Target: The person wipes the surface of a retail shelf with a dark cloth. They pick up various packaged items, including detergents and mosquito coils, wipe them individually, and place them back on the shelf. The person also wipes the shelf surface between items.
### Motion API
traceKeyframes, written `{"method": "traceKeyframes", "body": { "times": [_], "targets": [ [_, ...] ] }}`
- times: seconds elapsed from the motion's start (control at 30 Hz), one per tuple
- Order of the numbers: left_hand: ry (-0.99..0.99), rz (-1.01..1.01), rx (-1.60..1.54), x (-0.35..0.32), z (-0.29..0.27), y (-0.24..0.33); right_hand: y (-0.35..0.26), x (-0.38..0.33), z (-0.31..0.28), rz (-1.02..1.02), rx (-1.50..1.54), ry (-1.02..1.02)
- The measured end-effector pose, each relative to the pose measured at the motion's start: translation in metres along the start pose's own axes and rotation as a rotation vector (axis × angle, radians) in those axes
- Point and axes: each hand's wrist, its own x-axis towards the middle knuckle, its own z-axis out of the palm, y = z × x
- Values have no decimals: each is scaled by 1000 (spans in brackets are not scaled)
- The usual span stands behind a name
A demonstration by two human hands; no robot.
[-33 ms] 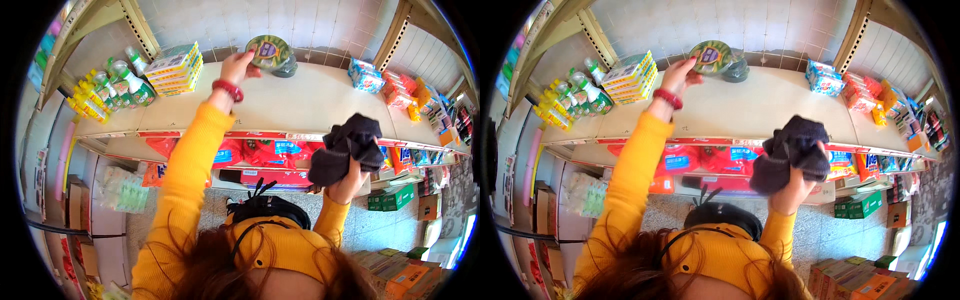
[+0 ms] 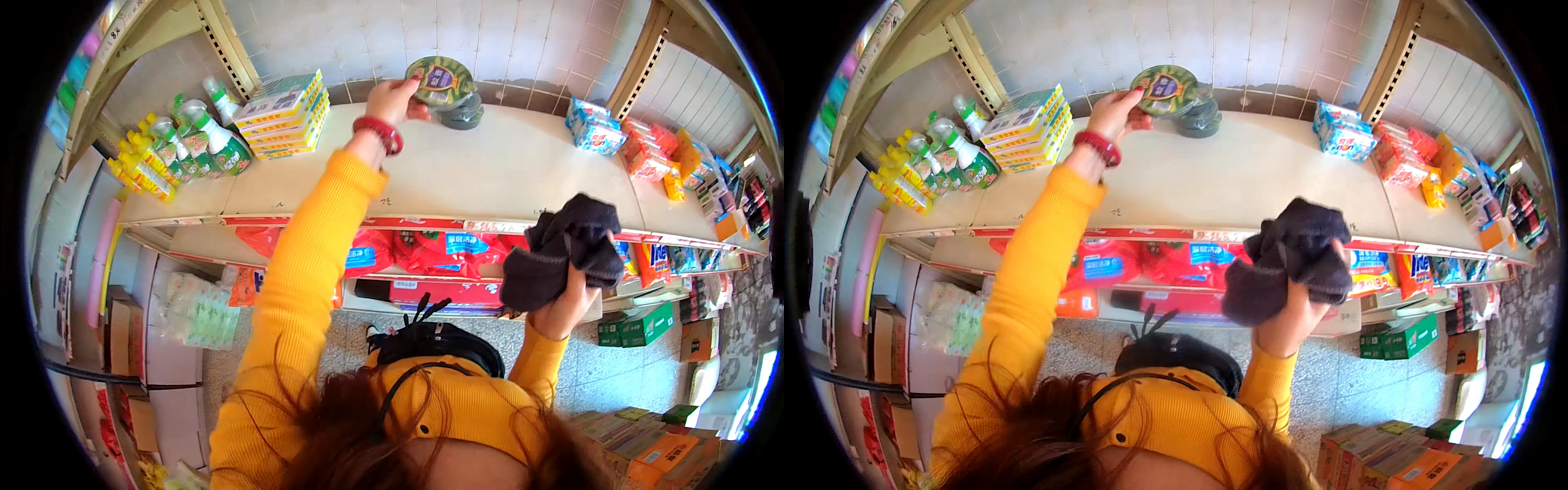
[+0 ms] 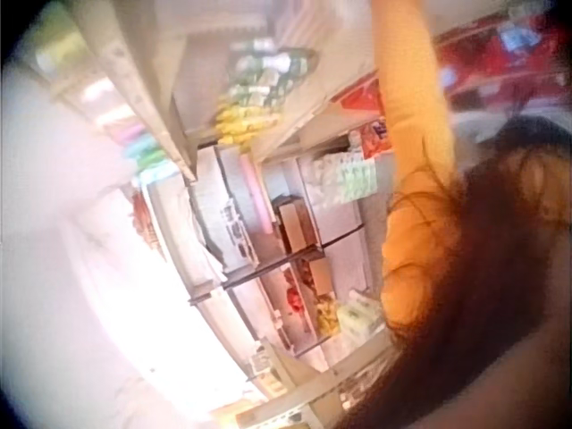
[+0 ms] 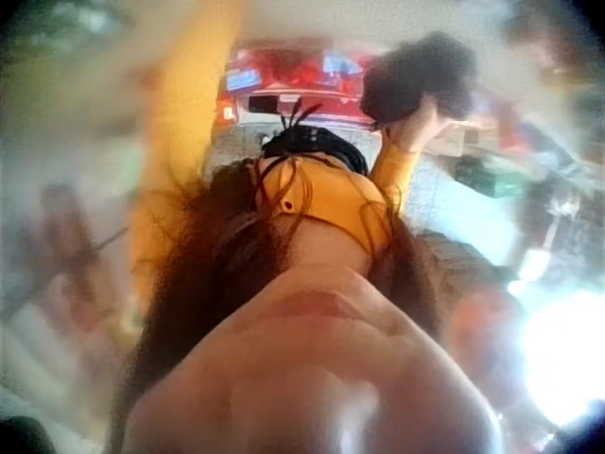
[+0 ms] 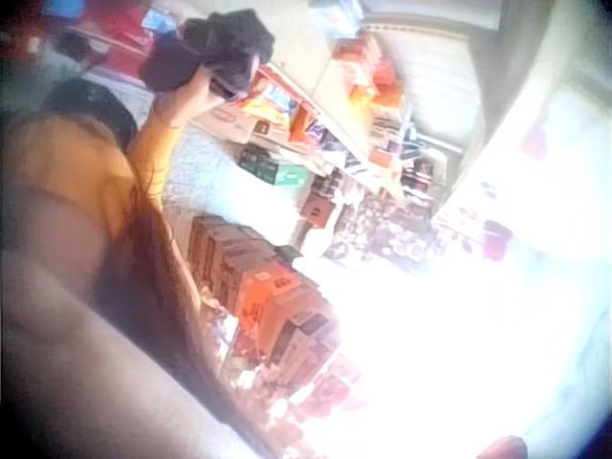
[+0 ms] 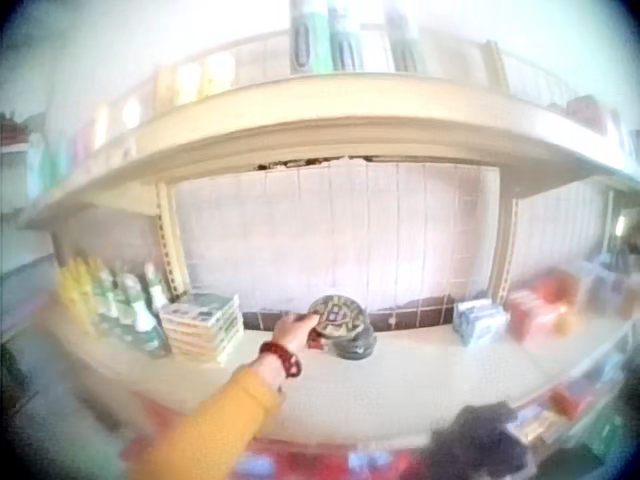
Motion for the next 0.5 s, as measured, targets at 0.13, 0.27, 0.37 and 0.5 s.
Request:
{"method": "traceKeyframes", "body": {
  "times": [0.13, 0.27, 0.37, 0.5],
  "targets": [
    [183, -229, 612, 55, 44, 6, 2, 1, -29, -41, -99, 80],
    [150, -93, 1079, 93, 20, -26, -3, 2, -34, -23, -83, 69],
    [5, -99, 657, 88, 21, -39, 1, 6, -38, -27, -91, 71],
    [-37, 93, 570, 62, 32, -42, 6, 5, -37, 4, -65, 35]
  ]
}}
